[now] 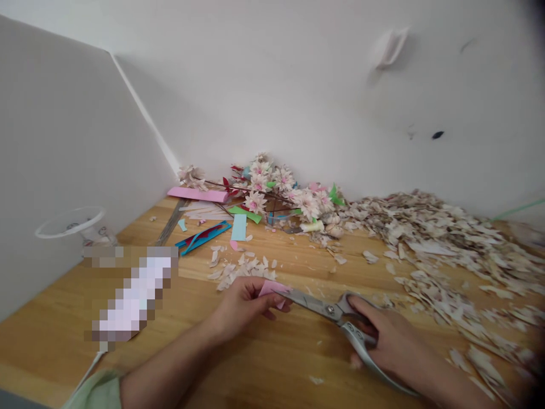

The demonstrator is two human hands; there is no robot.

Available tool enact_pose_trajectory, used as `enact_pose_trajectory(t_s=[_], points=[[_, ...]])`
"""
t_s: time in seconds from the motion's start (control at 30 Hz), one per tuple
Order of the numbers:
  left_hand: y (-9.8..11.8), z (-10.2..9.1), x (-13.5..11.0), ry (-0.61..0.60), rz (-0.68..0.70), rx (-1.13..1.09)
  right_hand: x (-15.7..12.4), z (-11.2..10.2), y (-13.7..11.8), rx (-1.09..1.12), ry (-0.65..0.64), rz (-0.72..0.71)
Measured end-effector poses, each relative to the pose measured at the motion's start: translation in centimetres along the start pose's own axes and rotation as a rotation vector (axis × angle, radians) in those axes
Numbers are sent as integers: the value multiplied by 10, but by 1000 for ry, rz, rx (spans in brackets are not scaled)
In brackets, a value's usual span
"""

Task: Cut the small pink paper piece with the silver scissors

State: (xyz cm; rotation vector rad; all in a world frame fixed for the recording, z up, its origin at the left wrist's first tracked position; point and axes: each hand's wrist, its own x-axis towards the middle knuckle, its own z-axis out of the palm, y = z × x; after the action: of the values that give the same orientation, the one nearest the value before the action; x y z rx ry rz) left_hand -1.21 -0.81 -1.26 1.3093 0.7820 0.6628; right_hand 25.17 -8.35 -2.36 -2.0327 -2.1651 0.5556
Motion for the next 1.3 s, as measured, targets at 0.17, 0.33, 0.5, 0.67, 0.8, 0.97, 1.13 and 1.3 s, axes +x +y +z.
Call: enact_pose_trajectory(t_s=[0.17, 0.33, 0.5, 0.67, 0.8, 0.97, 1.13, 1.3], points=[[0, 2, 0, 27, -24, -53, 0, 4, 6, 21, 26, -40], [0, 3, 0, 34, -31, -50, 0, 3, 4, 31, 23, -44], [-1, 3, 1, 26, -22, -24, 0, 0, -2, 46, -28, 14], [-4, 2, 0, 20, -14, -38, 0, -2, -7, 45, -46, 34], [-4, 1, -1, 10, -9, -42, 1, -2, -7, 37, -48, 39], [-4, 1, 0, 16, -16, -45, 0, 1, -1, 7, -28, 39], [-3, 2, 1, 25, -17, -40, 1, 1, -1, 7, -26, 31], [-2, 2, 2, 37, -19, -37, 1, -1, -4, 17, -11, 27]])
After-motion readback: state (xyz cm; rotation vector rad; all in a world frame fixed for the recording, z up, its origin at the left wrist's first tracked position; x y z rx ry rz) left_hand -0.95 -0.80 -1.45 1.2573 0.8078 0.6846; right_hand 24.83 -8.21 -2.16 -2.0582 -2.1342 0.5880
